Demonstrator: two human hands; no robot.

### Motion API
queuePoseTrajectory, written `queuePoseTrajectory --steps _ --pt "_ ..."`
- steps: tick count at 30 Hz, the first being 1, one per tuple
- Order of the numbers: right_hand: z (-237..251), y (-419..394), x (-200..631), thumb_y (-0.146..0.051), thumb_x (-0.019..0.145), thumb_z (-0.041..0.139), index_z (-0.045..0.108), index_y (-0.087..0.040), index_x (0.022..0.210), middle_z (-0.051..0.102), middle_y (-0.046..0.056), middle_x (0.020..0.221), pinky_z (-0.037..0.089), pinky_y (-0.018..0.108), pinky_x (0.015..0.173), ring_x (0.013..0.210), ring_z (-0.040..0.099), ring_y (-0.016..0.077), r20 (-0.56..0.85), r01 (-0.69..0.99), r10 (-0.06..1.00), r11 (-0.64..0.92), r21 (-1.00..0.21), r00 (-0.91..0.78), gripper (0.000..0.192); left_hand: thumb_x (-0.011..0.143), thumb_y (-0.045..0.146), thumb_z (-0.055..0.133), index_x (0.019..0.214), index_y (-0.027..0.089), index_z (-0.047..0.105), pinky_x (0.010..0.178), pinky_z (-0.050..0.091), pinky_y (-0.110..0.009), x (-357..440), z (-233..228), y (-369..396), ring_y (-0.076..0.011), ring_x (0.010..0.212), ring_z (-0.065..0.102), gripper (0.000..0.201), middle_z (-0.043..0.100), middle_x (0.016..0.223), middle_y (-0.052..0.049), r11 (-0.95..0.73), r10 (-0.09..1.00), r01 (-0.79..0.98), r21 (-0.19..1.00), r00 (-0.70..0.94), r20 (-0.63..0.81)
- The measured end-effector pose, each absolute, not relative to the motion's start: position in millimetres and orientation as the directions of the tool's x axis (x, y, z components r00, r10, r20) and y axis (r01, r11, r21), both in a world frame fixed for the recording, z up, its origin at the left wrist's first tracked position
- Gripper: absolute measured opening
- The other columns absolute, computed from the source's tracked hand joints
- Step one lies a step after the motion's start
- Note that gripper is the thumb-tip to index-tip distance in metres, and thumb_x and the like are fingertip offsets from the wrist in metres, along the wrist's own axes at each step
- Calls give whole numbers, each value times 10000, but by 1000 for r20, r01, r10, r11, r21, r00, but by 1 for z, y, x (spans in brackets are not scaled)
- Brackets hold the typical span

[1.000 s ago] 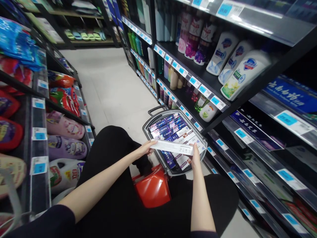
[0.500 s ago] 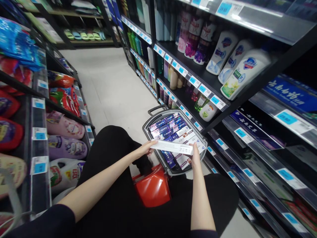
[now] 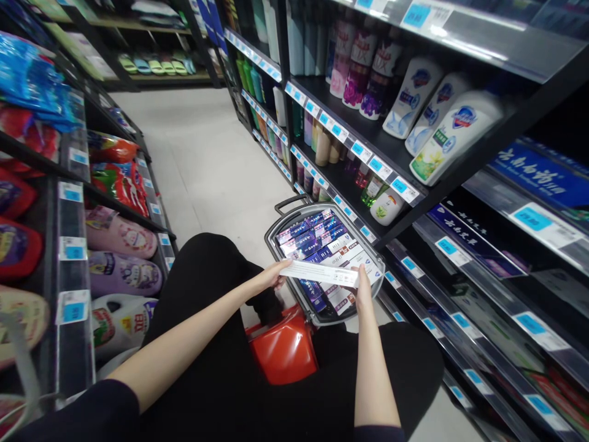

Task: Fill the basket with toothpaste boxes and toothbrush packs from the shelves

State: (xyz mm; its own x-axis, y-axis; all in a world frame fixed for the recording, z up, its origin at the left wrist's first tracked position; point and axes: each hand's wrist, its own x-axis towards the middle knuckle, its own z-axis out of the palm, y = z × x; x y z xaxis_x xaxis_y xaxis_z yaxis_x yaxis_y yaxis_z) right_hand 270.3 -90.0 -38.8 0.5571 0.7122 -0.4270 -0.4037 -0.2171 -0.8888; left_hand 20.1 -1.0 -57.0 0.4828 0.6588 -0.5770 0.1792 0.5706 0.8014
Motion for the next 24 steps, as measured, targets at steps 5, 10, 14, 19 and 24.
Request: queuePoseTrajectory --steps 5,10,14,19,24 --pt "-41 -88 279 -525 681 643 627 -214 915 675 37 852 506 328 612 717 621 195 -509 -532 755 -254 -808 413 390 796 598 483 886 124 608 374 410 -234 20 -43 -3 -142 402 539 498 584 526 -27 688 598 27 725 545 -588" --pt "-37 -89 274 -431 656 682 626 -250 953 675 -1 856 502 324 637 728 633 193 -406 -542 825 -150 -827 392 352 772 358 603 1084 154 488 452 519 -302 17 -29 -6 -200 494 637 390 662 668 -49 670 651 -110 734 562 -510" --pt "-32 -88 270 -458 673 676 641 -239 963 679 13 855 499 317 634 727 626 190 -382 -545 823 -107 -831 421 365 756 295 604 1094 158 451 475 540 -333 17 -27 -5 -233 539 667 396 675 699 -65 666 669 -138 733 544 -506" --pt "-32 -87 269 -582 743 565 634 -267 1022 699 43 975 520 382 683 833 644 225 -521 -627 753 -188 -756 402 425 699 275 644 1092 150 485 490 526 -310 15 -27 -4 -256 623 688 442 696 789 -98 644 681 -163 747 568 -463" --pt "-42 -89 277 -695 720 520 639 -239 936 715 74 833 527 417 663 800 660 250 -613 -612 734 -350 -709 292 518 651 234 684 1102 175 501 509 488 -260 13 -22 -4 -210 640 677 490 690 857 -81 577 712 -186 795 592 -378"
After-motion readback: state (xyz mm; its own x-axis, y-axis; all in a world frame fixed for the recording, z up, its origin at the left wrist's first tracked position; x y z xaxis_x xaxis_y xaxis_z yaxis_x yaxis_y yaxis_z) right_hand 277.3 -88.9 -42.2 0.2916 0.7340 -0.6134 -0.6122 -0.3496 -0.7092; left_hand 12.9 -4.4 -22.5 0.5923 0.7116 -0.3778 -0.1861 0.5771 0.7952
